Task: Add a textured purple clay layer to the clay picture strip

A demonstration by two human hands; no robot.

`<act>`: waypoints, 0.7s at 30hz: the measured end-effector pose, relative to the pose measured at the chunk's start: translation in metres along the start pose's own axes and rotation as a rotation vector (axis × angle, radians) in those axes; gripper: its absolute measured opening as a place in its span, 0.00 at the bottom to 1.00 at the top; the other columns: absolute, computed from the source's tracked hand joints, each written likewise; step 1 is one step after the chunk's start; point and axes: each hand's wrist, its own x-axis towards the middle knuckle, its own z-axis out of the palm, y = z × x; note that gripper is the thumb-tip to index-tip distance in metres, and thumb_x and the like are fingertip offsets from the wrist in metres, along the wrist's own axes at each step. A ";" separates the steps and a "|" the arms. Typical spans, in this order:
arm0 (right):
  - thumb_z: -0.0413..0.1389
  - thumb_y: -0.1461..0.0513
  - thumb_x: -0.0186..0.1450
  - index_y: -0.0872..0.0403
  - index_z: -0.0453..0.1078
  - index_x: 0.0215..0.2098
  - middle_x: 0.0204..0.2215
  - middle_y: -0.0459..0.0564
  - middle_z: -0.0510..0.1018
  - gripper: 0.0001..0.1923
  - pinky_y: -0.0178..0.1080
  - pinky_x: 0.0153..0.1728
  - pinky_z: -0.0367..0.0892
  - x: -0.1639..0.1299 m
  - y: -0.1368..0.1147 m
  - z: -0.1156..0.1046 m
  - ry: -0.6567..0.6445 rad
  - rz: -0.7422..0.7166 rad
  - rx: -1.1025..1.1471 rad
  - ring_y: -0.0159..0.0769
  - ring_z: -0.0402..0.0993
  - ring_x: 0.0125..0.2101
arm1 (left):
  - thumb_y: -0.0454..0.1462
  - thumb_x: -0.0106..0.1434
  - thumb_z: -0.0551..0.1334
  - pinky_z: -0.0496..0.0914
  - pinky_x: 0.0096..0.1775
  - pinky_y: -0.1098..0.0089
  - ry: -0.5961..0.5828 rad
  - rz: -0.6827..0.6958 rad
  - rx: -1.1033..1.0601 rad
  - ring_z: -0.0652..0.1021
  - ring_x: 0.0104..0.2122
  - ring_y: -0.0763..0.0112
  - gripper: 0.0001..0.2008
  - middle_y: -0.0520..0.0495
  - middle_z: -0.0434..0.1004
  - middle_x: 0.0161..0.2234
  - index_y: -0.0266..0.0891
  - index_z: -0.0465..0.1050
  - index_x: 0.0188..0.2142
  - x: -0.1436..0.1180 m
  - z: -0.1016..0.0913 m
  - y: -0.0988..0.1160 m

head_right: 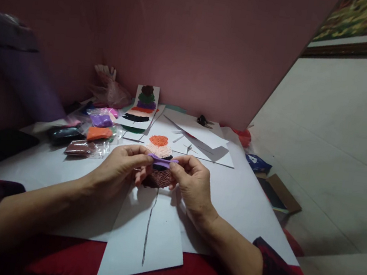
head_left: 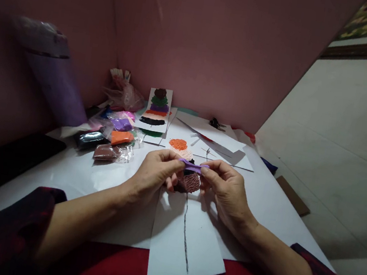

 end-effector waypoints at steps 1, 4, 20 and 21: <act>0.66 0.58 0.54 0.55 0.72 0.29 0.16 0.40 0.71 0.11 0.30 0.17 0.64 0.001 0.000 -0.001 0.009 0.021 0.020 0.26 0.65 0.16 | 0.35 0.53 0.66 0.61 0.16 0.78 0.018 0.003 -0.028 0.66 0.14 0.80 0.08 0.54 0.69 0.16 0.34 0.68 0.25 0.000 -0.001 0.000; 0.66 0.56 0.54 0.55 0.72 0.32 0.18 0.42 0.73 0.13 0.30 0.16 0.64 0.001 -0.001 -0.001 -0.005 0.058 0.036 0.27 0.66 0.17 | 0.36 0.52 0.68 0.62 0.16 0.78 0.007 -0.018 -0.059 0.67 0.16 0.80 0.09 0.53 0.71 0.20 0.33 0.72 0.29 0.000 -0.003 0.002; 0.64 0.57 0.59 0.55 0.75 0.32 0.21 0.45 0.76 0.09 0.34 0.21 0.66 -0.007 -0.006 0.004 -0.149 -0.088 -0.109 0.30 0.69 0.21 | 0.35 0.52 0.67 0.63 0.19 0.78 -0.140 0.012 0.162 0.68 0.15 0.81 0.08 0.54 0.72 0.18 0.34 0.69 0.27 -0.004 0.003 0.007; 0.64 0.57 0.58 0.55 0.74 0.31 0.21 0.45 0.76 0.09 0.34 0.21 0.65 -0.007 -0.005 0.003 -0.138 -0.087 -0.099 0.29 0.69 0.21 | 0.35 0.52 0.67 0.62 0.19 0.78 -0.121 0.017 0.153 0.67 0.14 0.82 0.08 0.55 0.70 0.17 0.35 0.68 0.26 -0.004 0.004 0.006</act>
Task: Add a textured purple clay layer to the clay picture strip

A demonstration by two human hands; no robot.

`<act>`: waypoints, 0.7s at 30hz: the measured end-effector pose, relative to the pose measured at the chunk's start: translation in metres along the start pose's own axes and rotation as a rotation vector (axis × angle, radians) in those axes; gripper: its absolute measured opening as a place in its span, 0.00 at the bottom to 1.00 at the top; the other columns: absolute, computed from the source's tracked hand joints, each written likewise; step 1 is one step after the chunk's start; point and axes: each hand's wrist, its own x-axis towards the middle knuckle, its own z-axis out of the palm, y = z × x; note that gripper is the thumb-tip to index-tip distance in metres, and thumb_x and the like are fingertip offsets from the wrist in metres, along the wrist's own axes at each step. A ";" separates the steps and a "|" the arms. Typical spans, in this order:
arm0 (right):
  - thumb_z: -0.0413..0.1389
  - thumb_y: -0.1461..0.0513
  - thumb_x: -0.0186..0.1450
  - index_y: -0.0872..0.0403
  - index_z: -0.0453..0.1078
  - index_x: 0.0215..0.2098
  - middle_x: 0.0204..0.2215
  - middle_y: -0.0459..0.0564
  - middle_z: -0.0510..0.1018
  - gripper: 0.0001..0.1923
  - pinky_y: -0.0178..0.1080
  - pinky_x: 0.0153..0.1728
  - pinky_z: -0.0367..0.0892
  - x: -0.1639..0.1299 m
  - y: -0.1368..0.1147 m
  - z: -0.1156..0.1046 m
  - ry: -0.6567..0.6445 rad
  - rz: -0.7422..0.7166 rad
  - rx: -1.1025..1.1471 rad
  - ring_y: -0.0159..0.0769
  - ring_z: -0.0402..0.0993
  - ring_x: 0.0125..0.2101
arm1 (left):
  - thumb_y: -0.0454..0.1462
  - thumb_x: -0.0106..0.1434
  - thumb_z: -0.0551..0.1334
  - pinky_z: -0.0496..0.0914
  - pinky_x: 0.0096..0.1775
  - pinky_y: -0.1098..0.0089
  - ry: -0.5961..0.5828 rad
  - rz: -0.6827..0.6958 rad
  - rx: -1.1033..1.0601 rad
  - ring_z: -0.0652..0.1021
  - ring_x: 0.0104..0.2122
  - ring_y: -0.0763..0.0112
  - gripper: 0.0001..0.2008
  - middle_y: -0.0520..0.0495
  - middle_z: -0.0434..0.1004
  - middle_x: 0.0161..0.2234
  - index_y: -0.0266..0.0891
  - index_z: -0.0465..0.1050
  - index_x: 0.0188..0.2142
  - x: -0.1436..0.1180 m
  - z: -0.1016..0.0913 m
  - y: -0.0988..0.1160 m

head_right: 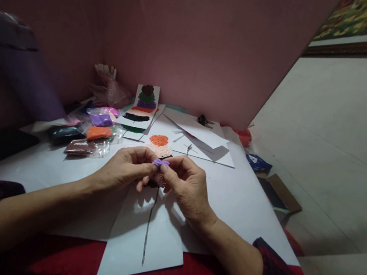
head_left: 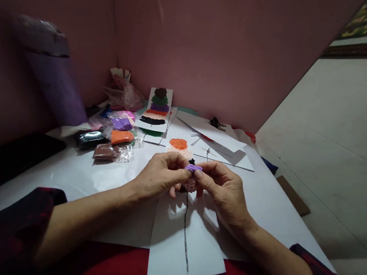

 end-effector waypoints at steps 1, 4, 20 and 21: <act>0.64 0.58 0.58 0.55 0.74 0.30 0.20 0.44 0.75 0.08 0.33 0.21 0.65 0.001 0.001 0.000 0.017 0.002 0.012 0.29 0.68 0.20 | 0.35 0.52 0.66 0.62 0.19 0.78 0.024 0.006 -0.021 0.67 0.13 0.82 0.08 0.56 0.69 0.15 0.35 0.68 0.26 0.000 0.000 -0.001; 0.64 0.59 0.56 0.55 0.73 0.28 0.18 0.42 0.72 0.07 0.32 0.19 0.64 0.004 0.004 -0.003 0.103 0.018 0.069 0.27 0.65 0.18 | 0.35 0.52 0.66 0.59 0.16 0.79 0.109 0.010 -0.129 0.65 0.13 0.82 0.08 0.56 0.67 0.14 0.36 0.67 0.25 0.002 -0.001 -0.005; 0.66 0.57 0.56 0.53 0.75 0.35 0.23 0.45 0.78 0.11 0.33 0.23 0.65 0.000 0.000 0.000 -0.017 0.046 0.009 0.32 0.73 0.25 | 0.41 0.49 0.71 0.62 0.18 0.78 -0.024 0.007 -0.017 0.70 0.17 0.78 0.14 0.48 0.77 0.23 0.32 0.73 0.29 0.002 -0.002 -0.003; 0.65 0.57 0.57 0.54 0.74 0.34 0.23 0.45 0.78 0.11 0.33 0.23 0.65 0.000 0.000 0.000 -0.017 0.051 0.006 0.32 0.73 0.25 | 0.41 0.49 0.71 0.62 0.18 0.77 -0.024 0.006 -0.011 0.70 0.17 0.79 0.14 0.48 0.76 0.22 0.32 0.73 0.28 0.002 -0.002 -0.003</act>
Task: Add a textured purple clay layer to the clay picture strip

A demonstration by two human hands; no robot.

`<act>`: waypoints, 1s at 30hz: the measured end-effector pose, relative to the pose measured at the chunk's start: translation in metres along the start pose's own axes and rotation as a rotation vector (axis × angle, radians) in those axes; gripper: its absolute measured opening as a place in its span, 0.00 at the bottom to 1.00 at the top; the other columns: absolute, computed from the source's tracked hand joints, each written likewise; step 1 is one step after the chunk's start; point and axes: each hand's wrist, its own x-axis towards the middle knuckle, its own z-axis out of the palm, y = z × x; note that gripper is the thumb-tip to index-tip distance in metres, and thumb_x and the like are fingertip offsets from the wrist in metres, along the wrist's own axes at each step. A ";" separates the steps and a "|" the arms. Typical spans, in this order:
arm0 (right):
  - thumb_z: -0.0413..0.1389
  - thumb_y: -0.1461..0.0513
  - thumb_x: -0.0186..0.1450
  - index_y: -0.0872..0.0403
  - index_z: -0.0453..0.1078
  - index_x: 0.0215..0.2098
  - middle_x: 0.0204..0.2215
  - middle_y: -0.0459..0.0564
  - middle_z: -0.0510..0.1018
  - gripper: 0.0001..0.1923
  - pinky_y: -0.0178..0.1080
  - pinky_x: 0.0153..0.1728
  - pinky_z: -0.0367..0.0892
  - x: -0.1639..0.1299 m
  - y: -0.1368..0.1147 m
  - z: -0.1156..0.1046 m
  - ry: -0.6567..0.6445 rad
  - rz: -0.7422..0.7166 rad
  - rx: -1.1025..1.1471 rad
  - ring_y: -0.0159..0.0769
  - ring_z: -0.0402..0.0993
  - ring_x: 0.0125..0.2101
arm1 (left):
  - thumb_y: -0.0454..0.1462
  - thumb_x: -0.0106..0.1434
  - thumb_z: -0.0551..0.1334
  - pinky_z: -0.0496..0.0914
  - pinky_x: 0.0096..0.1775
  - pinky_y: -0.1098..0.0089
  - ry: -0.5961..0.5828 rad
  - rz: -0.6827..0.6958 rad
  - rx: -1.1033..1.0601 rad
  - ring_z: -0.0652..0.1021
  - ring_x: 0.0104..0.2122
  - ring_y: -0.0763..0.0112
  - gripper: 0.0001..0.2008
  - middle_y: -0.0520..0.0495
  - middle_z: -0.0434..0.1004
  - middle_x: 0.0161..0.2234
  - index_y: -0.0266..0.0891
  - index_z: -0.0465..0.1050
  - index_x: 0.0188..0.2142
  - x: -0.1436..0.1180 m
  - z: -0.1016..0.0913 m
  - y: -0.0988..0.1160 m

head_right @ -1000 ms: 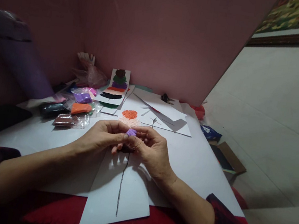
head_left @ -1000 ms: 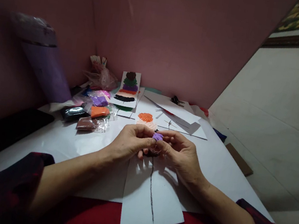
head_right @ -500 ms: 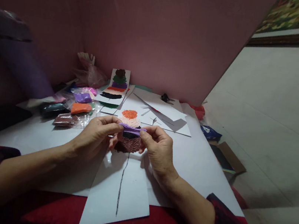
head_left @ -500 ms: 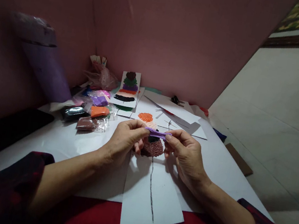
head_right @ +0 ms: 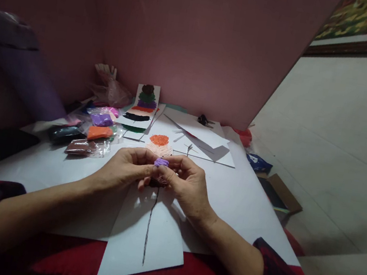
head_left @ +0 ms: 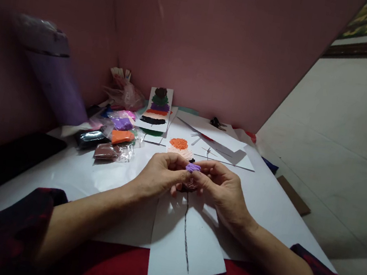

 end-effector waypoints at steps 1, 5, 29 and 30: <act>0.65 0.57 0.57 0.54 0.74 0.34 0.23 0.45 0.78 0.10 0.33 0.23 0.65 0.000 0.000 0.000 -0.005 0.001 0.001 0.31 0.73 0.24 | 0.40 0.49 0.71 0.63 0.19 0.77 -0.008 -0.005 0.006 0.70 0.17 0.79 0.14 0.48 0.76 0.23 0.32 0.73 0.29 0.000 0.000 0.000; 0.64 0.57 0.58 0.55 0.73 0.32 0.22 0.45 0.77 0.09 0.34 0.24 0.65 0.001 -0.001 -0.001 -0.014 -0.013 0.019 0.30 0.71 0.23 | 0.39 0.53 0.68 0.66 0.22 0.77 -0.112 -0.013 -0.009 0.73 0.23 0.76 0.11 0.46 0.78 0.26 0.31 0.75 0.32 -0.001 -0.003 0.003; 0.66 0.56 0.56 0.54 0.75 0.36 0.24 0.46 0.79 0.13 0.31 0.22 0.66 0.003 0.003 -0.002 0.010 -0.001 0.052 0.31 0.74 0.24 | 0.39 0.54 0.69 0.66 0.20 0.80 -0.074 -0.016 -0.034 0.72 0.21 0.79 0.11 0.47 0.78 0.25 0.32 0.76 0.31 0.000 -0.003 0.001; 0.66 0.56 0.56 0.54 0.74 0.36 0.24 0.46 0.79 0.13 0.31 0.22 0.65 0.002 0.003 -0.002 0.013 0.008 0.031 0.31 0.74 0.24 | 0.39 0.54 0.69 0.65 0.19 0.80 -0.061 -0.014 -0.010 0.72 0.20 0.79 0.11 0.46 0.77 0.25 0.31 0.75 0.30 0.000 -0.002 0.002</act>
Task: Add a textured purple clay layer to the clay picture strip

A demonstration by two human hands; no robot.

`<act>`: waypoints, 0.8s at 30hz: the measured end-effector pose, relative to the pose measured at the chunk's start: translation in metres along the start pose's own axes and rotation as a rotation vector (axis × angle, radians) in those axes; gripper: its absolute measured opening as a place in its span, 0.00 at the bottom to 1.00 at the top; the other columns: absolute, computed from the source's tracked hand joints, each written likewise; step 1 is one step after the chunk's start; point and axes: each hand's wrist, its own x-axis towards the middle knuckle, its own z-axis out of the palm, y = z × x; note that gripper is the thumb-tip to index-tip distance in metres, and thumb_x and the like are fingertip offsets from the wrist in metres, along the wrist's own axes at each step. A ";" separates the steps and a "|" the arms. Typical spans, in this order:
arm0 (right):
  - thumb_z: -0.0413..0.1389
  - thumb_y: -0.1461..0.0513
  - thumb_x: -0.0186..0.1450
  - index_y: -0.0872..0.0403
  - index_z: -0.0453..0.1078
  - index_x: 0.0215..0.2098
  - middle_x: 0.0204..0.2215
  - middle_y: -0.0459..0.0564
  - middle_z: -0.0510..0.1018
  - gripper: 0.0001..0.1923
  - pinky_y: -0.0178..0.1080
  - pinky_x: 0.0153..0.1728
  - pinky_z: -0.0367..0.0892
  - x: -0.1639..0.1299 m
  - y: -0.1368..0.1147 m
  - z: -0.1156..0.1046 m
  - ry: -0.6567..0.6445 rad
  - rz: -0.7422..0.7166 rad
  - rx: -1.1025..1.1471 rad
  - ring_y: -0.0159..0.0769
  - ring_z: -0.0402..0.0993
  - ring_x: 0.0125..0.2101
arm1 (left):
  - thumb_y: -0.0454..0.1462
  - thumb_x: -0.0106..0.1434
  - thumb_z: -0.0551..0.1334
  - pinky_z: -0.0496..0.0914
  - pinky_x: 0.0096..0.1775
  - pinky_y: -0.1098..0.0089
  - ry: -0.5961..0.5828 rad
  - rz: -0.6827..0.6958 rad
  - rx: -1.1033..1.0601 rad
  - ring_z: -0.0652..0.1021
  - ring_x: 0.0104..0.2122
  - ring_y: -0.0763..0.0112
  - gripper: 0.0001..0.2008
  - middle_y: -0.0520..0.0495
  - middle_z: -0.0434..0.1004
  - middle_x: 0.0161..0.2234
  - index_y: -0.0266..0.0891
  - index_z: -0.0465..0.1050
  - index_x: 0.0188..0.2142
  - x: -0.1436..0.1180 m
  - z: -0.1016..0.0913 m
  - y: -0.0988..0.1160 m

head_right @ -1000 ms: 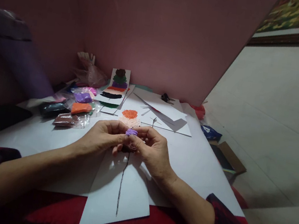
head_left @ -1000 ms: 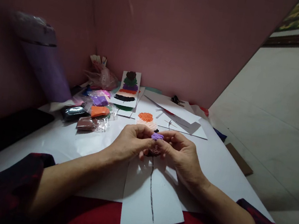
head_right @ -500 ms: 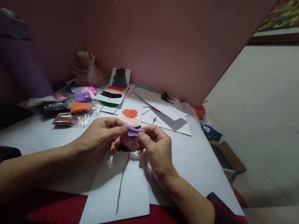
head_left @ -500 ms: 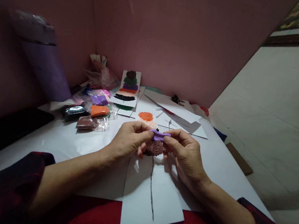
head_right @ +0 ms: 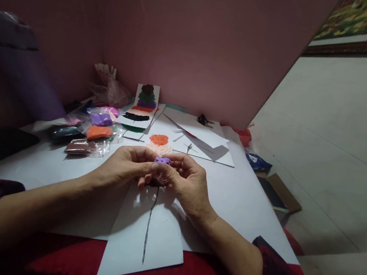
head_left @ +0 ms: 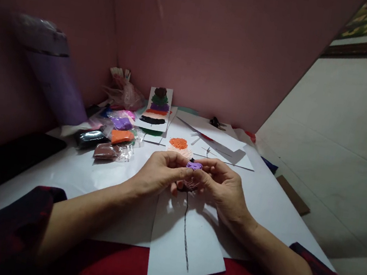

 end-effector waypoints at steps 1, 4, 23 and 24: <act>0.66 0.55 0.56 0.54 0.74 0.36 0.23 0.46 0.78 0.13 0.31 0.22 0.65 0.000 0.000 0.000 0.005 0.006 -0.014 0.31 0.74 0.24 | 0.39 0.54 0.69 0.65 0.19 0.80 0.015 0.001 0.017 0.72 0.20 0.79 0.11 0.46 0.77 0.24 0.31 0.74 0.29 0.000 0.001 0.000; 0.64 0.55 0.58 0.55 0.74 0.33 0.22 0.46 0.77 0.12 0.32 0.22 0.65 -0.001 0.001 0.000 0.007 -0.007 -0.029 0.30 0.72 0.22 | 0.37 0.54 0.68 0.64 0.18 0.79 0.043 0.002 0.034 0.71 0.18 0.79 0.10 0.47 0.77 0.23 0.32 0.71 0.29 0.001 0.002 0.001; 0.66 0.56 0.56 0.56 0.74 0.32 0.22 0.44 0.75 0.12 0.31 0.18 0.66 0.003 0.003 -0.001 0.108 -0.012 0.027 0.27 0.68 0.19 | 0.38 0.54 0.68 0.64 0.17 0.80 0.052 -0.003 -0.105 0.69 0.18 0.81 0.13 0.51 0.73 0.24 0.32 0.75 0.37 0.001 -0.001 -0.002; 0.65 0.56 0.56 0.56 0.74 0.32 0.23 0.45 0.76 0.12 0.31 0.19 0.67 0.002 0.002 0.000 0.088 -0.023 0.018 0.28 0.69 0.20 | 0.39 0.54 0.68 0.65 0.18 0.80 0.021 -0.004 -0.066 0.70 0.19 0.80 0.13 0.50 0.74 0.25 0.31 0.75 0.37 0.001 -0.001 -0.001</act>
